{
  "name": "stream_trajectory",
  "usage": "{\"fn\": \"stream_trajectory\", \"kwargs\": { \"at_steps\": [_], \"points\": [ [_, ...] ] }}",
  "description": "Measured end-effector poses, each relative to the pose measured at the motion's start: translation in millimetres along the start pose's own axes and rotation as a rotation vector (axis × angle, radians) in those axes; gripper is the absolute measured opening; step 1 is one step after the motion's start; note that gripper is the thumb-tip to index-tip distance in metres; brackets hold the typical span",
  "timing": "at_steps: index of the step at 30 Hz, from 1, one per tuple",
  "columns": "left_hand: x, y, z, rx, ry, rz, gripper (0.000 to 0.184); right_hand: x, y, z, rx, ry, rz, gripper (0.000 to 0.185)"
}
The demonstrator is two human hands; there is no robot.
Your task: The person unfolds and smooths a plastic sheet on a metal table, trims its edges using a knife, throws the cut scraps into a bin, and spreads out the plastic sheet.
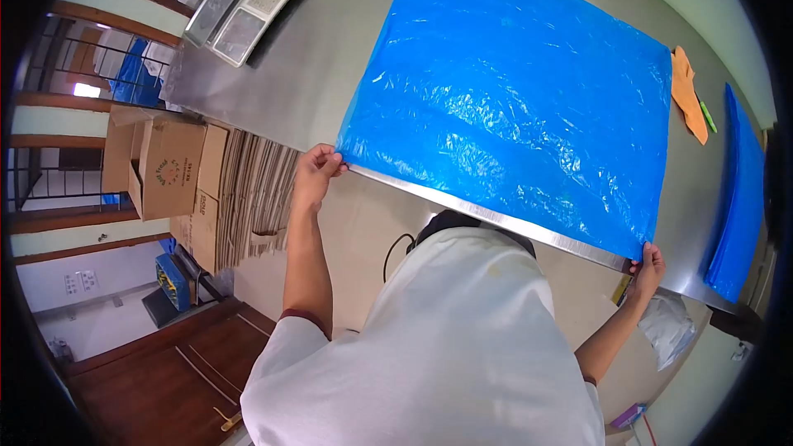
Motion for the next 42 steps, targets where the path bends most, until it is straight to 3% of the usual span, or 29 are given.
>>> {"fn": "stream_trajectory", "kwargs": {
  "at_steps": [5,10,13,16,19,21,23,25,27,30,36,39,42],
  "points": [
    [-8.6,7.3,-1.3,0.004,-0.01,-0.052,0.005,-1.8,-2.2,0.6,-0.011,0.048,-0.019,0.018],
    [-12.7,12.6,-0.3,-0.118,-0.005,-0.07,0.008,8.2,16.1,-17.3,0.039,-0.004,-0.081,0.012],
    [-26.3,30.4,9.0,-0.072,-0.038,-0.012,0.009,4.9,11.0,-18.7,0.026,0.012,-0.132,0.008],
    [-41.9,26.4,18.0,0.164,-0.188,0.228,0.019,2.8,24.2,-30.4,0.031,0.014,-0.327,0.018],
    [16.8,-82.6,-14.9,0.513,-0.429,0.716,0.033,10.4,81.1,-37.6,-0.428,-0.226,-0.774,0.031],
    [97.0,-129.8,-17.4,0.723,-0.187,0.674,0.043,52.8,120.5,-37.5,-0.619,-0.222,-0.754,0.041],
    [198.3,-159.7,-29.3,0.928,0.177,0.766,0.05,117.0,145.2,-33.6,-0.835,-0.02,-0.834,0.05],
    [284.6,-157.6,-44.4,1.068,0.445,0.843,0.063,173.8,147.7,-35.1,-0.915,0.136,-0.928,0.061],
    [340.0,-149.6,-49.6,1.08,0.47,1.026,0.068,207.6,132.9,-30.7,-0.87,0.207,-1.095,0.069],
    [354.4,-120.3,-16.1,1.055,0.374,1.148,0.072,216.5,104.0,-18.2,-0.806,0.222,-1.173,0.075],
    [313.2,-123.0,4.2,1.025,0.312,1.22,0.076,218.5,116.8,-11.6,-0.752,0.256,-1.095,0.076],
    [292.1,-123.6,24.2,0.958,0.25,1.255,0.076,213.1,136.9,16.0,-0.792,0.108,-1.076,0.077],
    [269.7,-127.9,44.6,0.879,0.178,1.243,0.075,217.0,121.9,49.4,-0.728,0.11,-1.14,0.078]
  ]
}}
Point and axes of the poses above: each hand's wrist, its own z-axis towards the middle knuckle, its own x-axis out of the palm, y = z × x, the point moved 8 cm from there along z, towards the middle knuckle, and after that the axes turned 4 degrees about z, right-handed, at the moved point
